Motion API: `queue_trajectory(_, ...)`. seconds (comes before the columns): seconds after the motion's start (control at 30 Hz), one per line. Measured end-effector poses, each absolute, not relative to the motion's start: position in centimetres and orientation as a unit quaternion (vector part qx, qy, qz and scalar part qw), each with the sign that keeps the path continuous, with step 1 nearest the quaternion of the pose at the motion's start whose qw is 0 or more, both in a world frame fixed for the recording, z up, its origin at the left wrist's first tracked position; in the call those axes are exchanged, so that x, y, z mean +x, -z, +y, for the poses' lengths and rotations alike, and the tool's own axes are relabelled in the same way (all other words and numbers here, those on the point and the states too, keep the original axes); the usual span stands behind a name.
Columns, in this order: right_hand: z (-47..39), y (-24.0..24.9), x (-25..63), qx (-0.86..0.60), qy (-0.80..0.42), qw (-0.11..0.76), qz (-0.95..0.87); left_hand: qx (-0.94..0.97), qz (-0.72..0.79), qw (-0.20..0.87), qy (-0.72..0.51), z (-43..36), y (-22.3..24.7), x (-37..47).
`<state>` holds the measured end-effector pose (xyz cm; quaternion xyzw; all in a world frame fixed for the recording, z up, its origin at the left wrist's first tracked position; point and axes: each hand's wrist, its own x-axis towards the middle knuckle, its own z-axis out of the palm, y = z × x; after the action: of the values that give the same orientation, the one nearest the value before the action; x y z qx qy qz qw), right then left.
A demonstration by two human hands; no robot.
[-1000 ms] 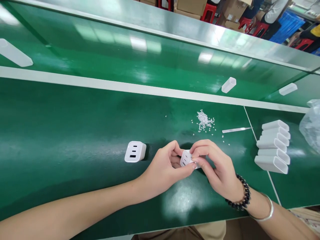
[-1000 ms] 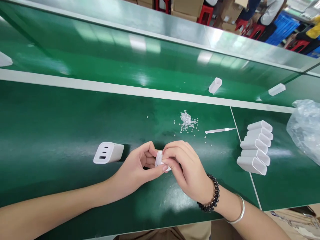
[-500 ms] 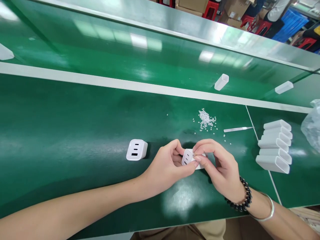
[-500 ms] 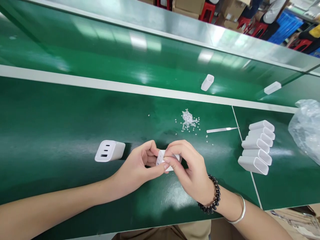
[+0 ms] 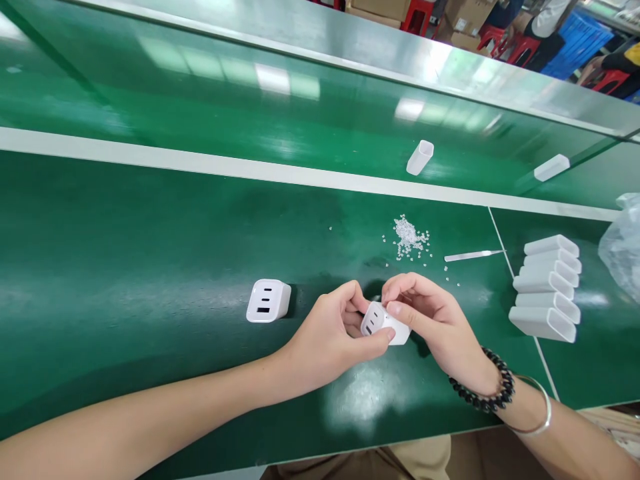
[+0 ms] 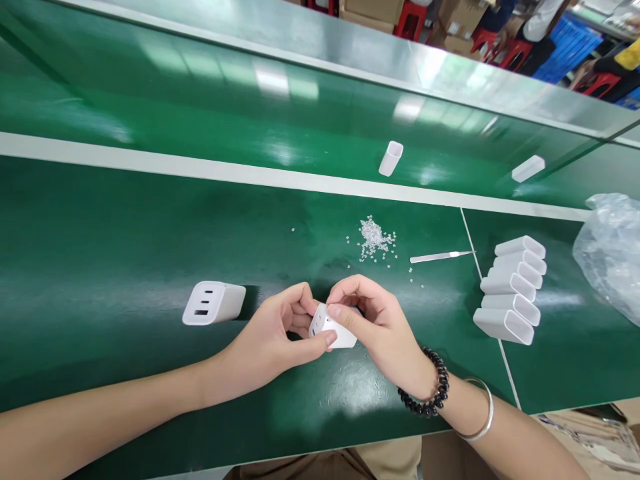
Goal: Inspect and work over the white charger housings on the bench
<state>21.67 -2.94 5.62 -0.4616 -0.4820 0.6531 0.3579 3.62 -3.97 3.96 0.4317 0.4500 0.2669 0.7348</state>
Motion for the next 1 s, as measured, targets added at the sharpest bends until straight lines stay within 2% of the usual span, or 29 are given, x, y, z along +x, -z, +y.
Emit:
queue_trajectory(0.33, -3.11, -5.65, 21.86, -0.46, -0.62, 0.349, -0.531, 0.431, 0.442, 0.738, -0.273, -4.36, -3.49, 3.54)
queue_trajectory(0.53, -3.38, -5.29, 22.16, -0.432, -0.493, 0.37, -0.658, 0.425, 0.44, 0.743, -0.272, -4.21, -3.6, 3.66)
queue_trajectory(0.7, -3.42, -5.37, 22.56, -0.394, -0.388, 0.345, -0.758, 0.423, 0.435, 0.745, -0.278, -4.02, -3.9, 3.78)
queue_trajectory(1.0, -3.27, -5.51, 22.61, -0.397, -0.409, 0.344, -0.746, 0.417, 0.436, 0.749, -0.274, -3.99, -3.94, 3.6)
